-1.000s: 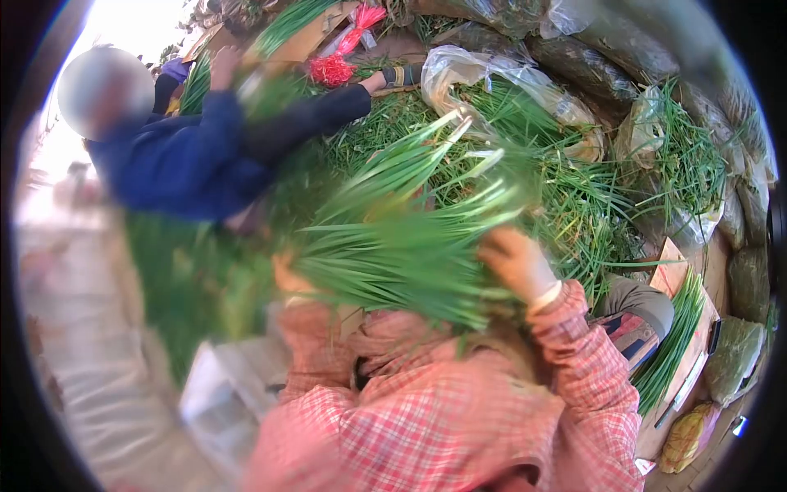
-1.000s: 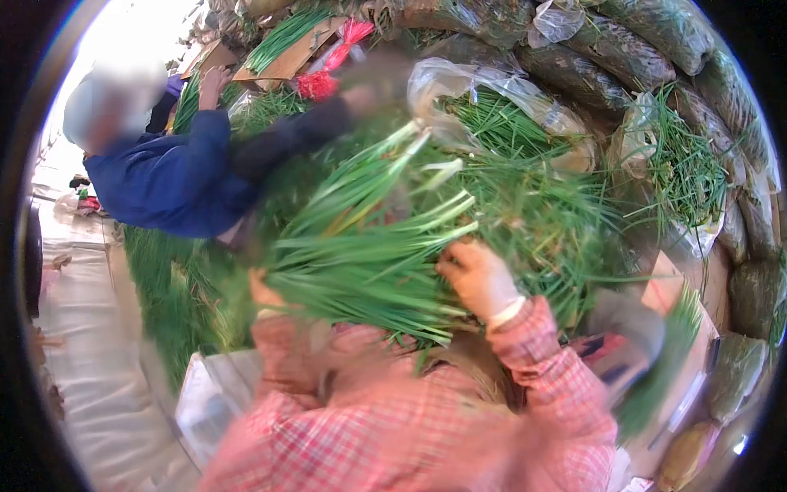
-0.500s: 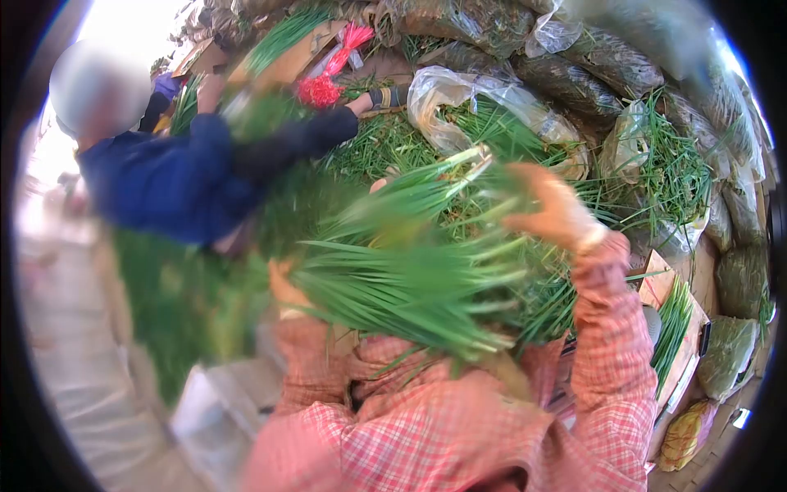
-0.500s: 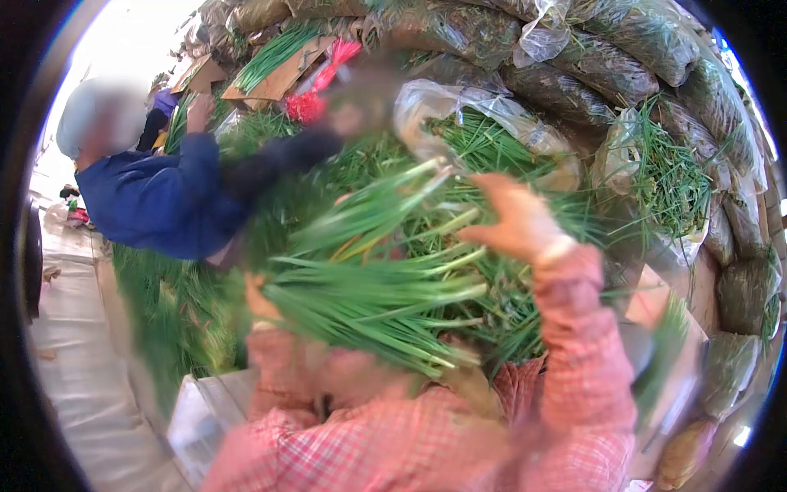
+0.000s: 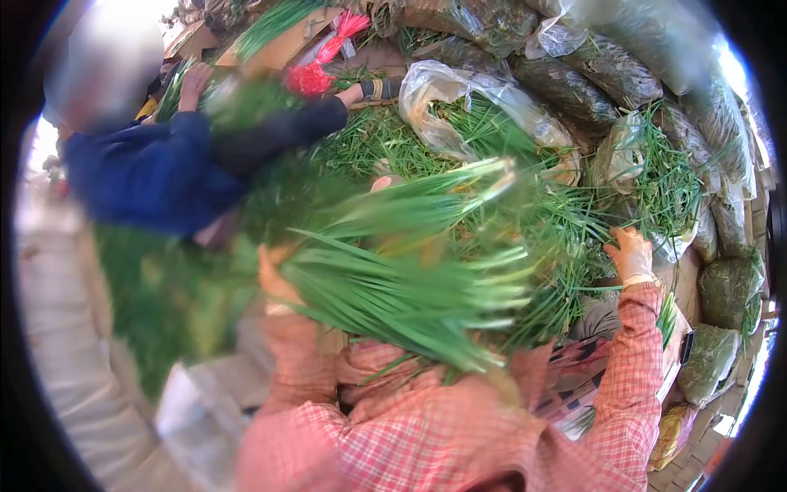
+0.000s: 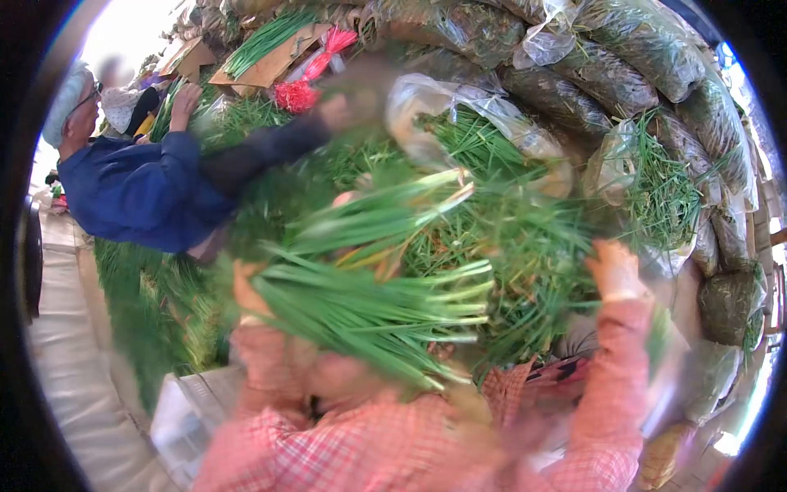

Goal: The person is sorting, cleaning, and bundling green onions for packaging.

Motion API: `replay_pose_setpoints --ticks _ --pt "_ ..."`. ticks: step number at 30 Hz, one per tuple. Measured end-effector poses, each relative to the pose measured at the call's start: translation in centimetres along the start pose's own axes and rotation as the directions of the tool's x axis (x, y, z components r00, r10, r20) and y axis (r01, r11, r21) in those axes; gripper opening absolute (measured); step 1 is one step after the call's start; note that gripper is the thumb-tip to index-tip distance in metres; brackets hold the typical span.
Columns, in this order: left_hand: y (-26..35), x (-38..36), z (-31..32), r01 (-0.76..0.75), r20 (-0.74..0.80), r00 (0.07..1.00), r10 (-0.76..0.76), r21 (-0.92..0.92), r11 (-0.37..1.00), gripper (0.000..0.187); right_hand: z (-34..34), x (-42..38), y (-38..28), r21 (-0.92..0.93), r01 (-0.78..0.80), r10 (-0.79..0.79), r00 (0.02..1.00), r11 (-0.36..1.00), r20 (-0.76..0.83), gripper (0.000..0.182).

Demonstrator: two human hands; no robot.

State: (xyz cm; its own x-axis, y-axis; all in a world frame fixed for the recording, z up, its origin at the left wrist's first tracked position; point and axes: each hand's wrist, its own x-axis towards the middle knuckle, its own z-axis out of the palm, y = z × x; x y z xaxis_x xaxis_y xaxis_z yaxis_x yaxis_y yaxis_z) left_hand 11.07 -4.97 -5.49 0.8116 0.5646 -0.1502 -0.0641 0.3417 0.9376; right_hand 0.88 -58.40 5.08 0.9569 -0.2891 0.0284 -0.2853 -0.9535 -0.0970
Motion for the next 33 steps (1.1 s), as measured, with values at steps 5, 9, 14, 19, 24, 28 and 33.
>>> replay_pose_setpoints --ticks 5,9,14,19,24,28,33 --pt "1.6 -2.0 2.9 -0.285 0.018 0.957 0.291 0.266 0.921 0.04 -3.7 1.5 -14.2 0.031 0.433 -0.408 0.87 0.901 -0.278 0.059" --pt "2.0 -2.3 3.8 -0.192 -0.09 0.977 0.193 0.012 0.981 0.035 0.3 4.4 -19.7 0.054 0.272 -0.269 0.961 0.961 -0.059 0.08" --pt "2.4 -2.2 4.4 -0.102 -0.186 0.979 0.085 -0.084 0.991 0.032 4.1 5.7 -20.5 0.6 0.247 -0.228 0.968 0.761 -0.11 0.054" --pt "2.0 -1.9 4.1 -0.032 -0.155 0.988 0.011 -0.131 0.991 0.028 2.9 3.9 -21.5 1.0 0.014 -0.361 0.932 0.024 -0.004 0.02" --pt "2.2 -1.6 3.4 0.17 0.011 0.984 -0.177 -0.344 0.923 0.027 1.8 2.3 -22.1 0.992 -0.097 -0.377 0.924 -0.086 0.057 0.024" --pt "1.4 -1.2 3.3 -0.169 -0.079 0.983 0.168 -0.005 0.986 0.025 2.7 1.4 -20.4 0.99 -0.065 -0.238 0.967 0.125 0.094 0.028" --pt "-0.2 -0.8 2.7 -0.594 0.135 0.799 0.587 0.335 0.732 0.031 1.1 1.1 -16.6 0.928 -0.304 -0.017 0.951 -0.214 0.308 0.029"
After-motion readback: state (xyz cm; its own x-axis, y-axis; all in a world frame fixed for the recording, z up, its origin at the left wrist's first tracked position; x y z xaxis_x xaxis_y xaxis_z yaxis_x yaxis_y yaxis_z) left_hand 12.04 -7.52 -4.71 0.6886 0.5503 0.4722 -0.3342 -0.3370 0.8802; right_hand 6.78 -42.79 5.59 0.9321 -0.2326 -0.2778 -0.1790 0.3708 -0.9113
